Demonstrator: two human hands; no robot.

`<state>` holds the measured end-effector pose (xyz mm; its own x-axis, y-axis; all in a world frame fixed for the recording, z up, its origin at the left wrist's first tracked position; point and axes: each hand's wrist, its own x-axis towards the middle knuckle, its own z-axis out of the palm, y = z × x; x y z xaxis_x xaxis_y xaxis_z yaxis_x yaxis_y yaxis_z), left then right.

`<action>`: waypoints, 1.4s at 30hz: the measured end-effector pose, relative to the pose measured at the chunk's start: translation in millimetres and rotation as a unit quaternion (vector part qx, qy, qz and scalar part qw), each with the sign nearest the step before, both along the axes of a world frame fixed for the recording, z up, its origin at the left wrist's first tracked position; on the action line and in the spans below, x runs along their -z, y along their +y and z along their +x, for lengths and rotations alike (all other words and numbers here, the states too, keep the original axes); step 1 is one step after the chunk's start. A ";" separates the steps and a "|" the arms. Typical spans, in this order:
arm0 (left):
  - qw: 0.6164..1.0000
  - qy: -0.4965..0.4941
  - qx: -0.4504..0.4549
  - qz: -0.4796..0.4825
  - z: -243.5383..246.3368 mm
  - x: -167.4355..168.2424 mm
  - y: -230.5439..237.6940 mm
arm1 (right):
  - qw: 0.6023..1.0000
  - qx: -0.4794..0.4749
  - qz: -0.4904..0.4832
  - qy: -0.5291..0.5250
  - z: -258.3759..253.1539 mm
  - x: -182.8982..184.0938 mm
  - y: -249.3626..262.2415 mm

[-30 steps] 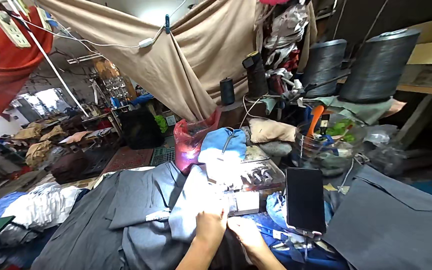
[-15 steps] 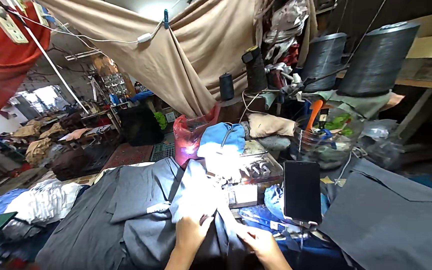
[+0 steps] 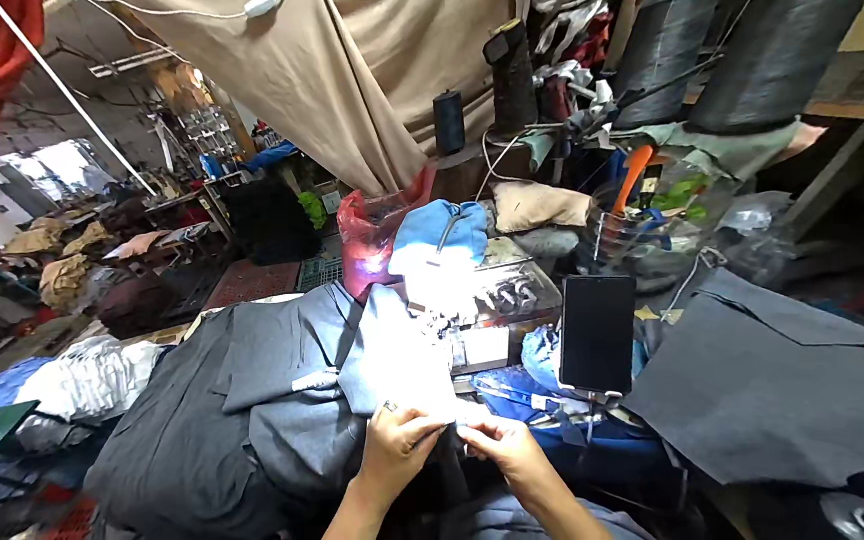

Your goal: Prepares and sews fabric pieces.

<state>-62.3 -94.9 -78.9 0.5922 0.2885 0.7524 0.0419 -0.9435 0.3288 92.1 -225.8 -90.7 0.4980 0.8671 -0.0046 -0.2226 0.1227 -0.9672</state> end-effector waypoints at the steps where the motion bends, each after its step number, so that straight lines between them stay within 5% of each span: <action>1: 1.000 0.006 0.009 0.003 -0.2 0.1 0.1 | 1.000 0.000 -0.004 0.000 -0.8 -1.0 -0.2; 15: 0.998 0.002 0.057 0.025 2.6 11.6 -6.1 | 0.999 0.018 0.006 -0.037 -2.7 0.2 7.3; 25: 0.961 0.008 -0.205 0.187 27.9 2.5 18.0 | 0.993 0.049 0.040 -0.101 -3.5 -10.7 10.7; 30: 0.923 0.170 -0.267 0.217 42.8 -11.5 17.5 | 0.991 0.038 -0.027 -0.129 -7.2 21.2 15.7; 34: 0.913 0.258 -0.263 0.177 45.4 -18.5 14.3 | 0.990 0.044 -0.027 -0.131 -8.2 19.9 12.3; 42: 0.934 0.216 -0.225 0.175 44.0 -21.2 30.2 | 0.984 0.071 -0.033 -0.163 18.9 -1.2 55.6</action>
<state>-18.3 -64.7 -57.7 0.7401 0.3618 0.5668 0.5173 -0.8449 -0.1360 111.0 -170.1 -89.5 0.5979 0.7924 0.1209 0.1151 0.0645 -0.9913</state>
